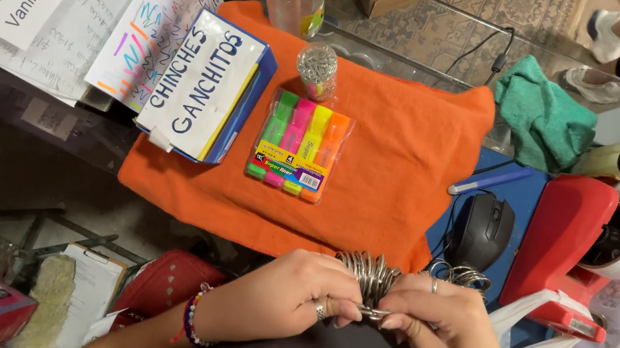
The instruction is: Assemble small metal clips onto binder rings on a counter
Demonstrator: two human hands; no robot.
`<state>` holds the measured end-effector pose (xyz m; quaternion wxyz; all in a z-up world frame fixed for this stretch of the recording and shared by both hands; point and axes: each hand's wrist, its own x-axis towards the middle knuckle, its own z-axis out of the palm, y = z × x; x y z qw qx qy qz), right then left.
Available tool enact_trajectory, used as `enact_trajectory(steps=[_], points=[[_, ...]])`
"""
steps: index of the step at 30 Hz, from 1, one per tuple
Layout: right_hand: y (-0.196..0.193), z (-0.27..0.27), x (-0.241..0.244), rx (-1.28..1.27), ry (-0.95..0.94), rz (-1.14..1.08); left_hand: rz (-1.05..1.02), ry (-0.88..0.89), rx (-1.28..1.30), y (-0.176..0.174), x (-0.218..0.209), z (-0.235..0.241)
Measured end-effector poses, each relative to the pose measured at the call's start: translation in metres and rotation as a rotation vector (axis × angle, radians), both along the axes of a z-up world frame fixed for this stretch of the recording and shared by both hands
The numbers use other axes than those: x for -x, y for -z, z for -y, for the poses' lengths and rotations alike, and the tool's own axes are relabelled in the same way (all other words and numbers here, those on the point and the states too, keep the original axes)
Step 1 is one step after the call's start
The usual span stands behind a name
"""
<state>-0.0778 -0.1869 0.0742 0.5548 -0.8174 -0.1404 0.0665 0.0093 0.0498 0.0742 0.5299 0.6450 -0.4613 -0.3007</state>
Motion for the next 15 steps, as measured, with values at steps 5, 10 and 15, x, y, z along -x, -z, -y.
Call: enact_trajectory(steps=[5, 10, 15], points=[[-0.015, -0.001, -0.001, -0.038, -0.008, 0.0, -0.028, 0.067, 0.008, -0.002, -0.003, -0.005], [-0.005, 0.002, 0.002, -0.074, 0.042, -0.012, -0.068, 0.12, 0.024, 0.002, -0.004, -0.004], [-0.013, -0.003, 0.0, -0.001, 0.084, 0.006, -0.045, 0.117, -0.098, -0.004, -0.002, 0.001]])
